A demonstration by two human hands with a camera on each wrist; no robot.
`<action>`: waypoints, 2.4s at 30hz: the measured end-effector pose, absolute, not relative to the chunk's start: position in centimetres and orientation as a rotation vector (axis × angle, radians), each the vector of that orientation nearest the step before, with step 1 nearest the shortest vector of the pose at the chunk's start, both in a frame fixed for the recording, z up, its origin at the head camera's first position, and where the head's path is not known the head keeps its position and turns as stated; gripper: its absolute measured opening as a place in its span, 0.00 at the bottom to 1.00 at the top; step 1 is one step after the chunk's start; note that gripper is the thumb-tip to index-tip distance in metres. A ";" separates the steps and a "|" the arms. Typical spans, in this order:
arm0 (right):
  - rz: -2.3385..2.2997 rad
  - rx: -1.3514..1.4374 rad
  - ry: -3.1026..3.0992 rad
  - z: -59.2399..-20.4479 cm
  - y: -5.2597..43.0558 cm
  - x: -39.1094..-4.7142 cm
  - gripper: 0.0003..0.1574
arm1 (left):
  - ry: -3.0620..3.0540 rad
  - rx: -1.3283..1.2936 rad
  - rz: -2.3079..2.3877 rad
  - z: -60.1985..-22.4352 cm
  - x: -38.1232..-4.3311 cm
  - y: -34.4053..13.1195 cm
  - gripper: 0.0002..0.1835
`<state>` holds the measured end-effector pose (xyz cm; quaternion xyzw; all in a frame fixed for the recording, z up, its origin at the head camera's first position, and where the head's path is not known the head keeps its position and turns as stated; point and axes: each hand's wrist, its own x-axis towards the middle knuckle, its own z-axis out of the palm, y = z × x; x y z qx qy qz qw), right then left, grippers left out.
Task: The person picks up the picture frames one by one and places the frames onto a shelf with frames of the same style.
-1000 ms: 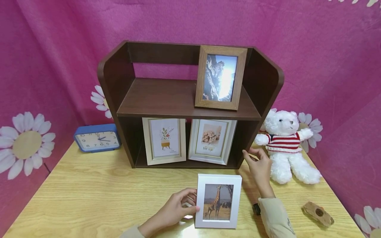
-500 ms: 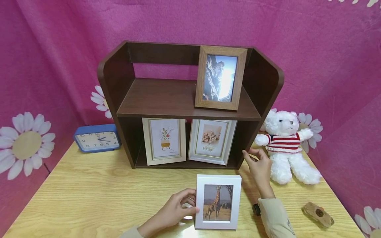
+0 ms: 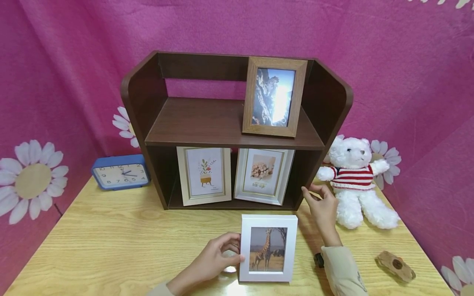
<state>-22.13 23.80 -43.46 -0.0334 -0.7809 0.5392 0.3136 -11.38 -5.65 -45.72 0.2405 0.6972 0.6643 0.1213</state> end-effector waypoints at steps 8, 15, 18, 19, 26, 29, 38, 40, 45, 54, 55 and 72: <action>1.415 -0.084 -2.068 -42.5 23.3 -21.4 0.11 | 2.046 0.676 1.960 -45.2 -11.5 -6.3 0.22; 1.405 -0.090 -2.072 -40.6 22.1 -20.0 0.10 | 2.081 0.666 1.941 -44.5 -11.8 -6.8 0.22; 1.411 -0.094 -2.072 -40.4 22.0 -19.8 0.10 | 2.073 0.660 1.942 -44.1 -11.9 -7.2 0.22; 1.412 -0.093 -2.071 -40.4 22.0 -19.8 0.10 | 2.071 0.661 1.946 -43.9 -12.0 -7.3 0.22; 1.399 -0.086 -2.070 -40.7 22.2 -20.1 0.10 | 2.157 0.659 1.923 -42.6 -12.3 -8.1 0.23; 1.401 -0.082 -2.077 -40.6 22.1 -20.1 0.10 | 2.184 0.673 1.915 -42.1 -12.6 -8.5 0.23; 1.429 -0.069 -2.066 -40.6 22.3 -20.3 0.11 | 2.252 0.702 1.907 -40.4 -13.2 -9.4 0.22; 1.440 -0.067 -2.060 -41.3 22.7 -20.8 0.11 | 2.243 0.697 1.915 -40.1 -13.3 -9.6 0.22; 1.446 -0.071 -2.058 -43.0 23.7 -22.0 0.12 | 2.219 0.675 1.937 -39.1 -13.4 -10.1 0.23; 1.434 -0.050 -2.050 -43.5 23.8 -22.1 0.11 | 2.283 0.767 1.977 -37.3 -13.9 -11.0 0.21; 1.433 -0.048 -2.050 -43.5 23.8 -22.2 0.11 | 2.299 0.777 1.975 -37.1 -13.9 -11.1 0.21; 1.434 -0.070 -2.057 -43.6 23.9 -22.2 0.12 | 2.427 0.866 1.998 -34.1 -14.2 -12.4 0.20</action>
